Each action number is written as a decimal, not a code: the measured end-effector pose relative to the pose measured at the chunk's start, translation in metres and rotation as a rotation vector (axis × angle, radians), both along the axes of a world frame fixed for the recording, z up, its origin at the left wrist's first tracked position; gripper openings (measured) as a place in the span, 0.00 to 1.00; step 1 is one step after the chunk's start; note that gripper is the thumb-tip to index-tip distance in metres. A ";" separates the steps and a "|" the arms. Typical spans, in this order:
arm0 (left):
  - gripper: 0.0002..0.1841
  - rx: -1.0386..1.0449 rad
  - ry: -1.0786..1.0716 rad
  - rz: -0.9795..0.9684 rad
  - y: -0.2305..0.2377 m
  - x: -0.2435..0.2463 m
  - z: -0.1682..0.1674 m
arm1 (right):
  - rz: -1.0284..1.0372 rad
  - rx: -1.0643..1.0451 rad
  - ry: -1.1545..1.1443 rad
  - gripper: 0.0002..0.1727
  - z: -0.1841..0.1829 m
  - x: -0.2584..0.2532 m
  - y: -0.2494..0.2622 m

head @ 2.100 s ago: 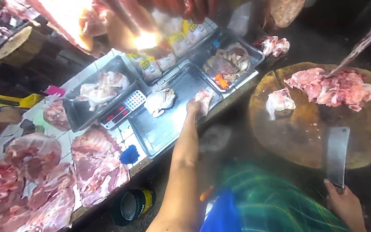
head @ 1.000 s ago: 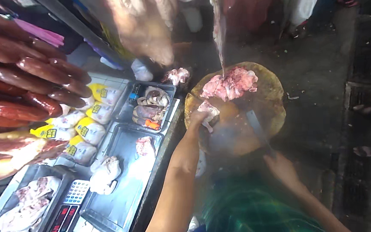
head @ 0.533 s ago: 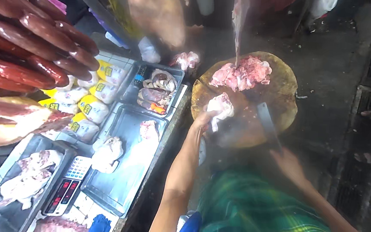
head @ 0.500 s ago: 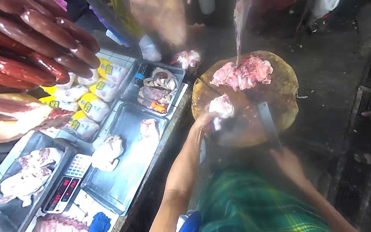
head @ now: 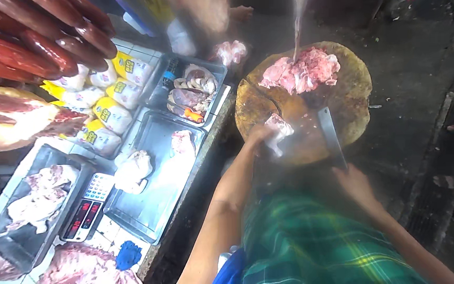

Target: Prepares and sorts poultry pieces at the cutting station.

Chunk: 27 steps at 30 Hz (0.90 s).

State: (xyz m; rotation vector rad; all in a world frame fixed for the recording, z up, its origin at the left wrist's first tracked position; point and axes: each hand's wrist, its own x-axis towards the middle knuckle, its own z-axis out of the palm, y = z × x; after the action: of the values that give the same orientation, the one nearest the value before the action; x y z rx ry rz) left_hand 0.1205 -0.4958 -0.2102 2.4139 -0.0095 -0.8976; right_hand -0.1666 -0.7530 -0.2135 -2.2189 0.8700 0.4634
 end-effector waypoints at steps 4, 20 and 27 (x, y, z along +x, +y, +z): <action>0.29 0.056 0.038 -0.078 -0.005 -0.004 -0.001 | 0.004 0.034 -0.009 0.35 0.011 -0.002 0.002; 0.27 -0.527 -0.353 1.225 0.011 -0.178 -0.034 | 0.541 -0.039 -0.020 0.34 0.029 -0.003 0.009; 0.26 -0.506 -0.314 1.274 0.013 -0.184 -0.037 | 0.565 -0.050 -0.434 0.28 0.047 0.008 0.036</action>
State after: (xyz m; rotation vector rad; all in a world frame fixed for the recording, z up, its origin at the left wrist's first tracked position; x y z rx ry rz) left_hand -0.0632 -0.4830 -0.2475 1.5461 0.9352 0.0904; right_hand -0.1587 -0.7175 -0.1666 -2.4653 0.0206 0.1937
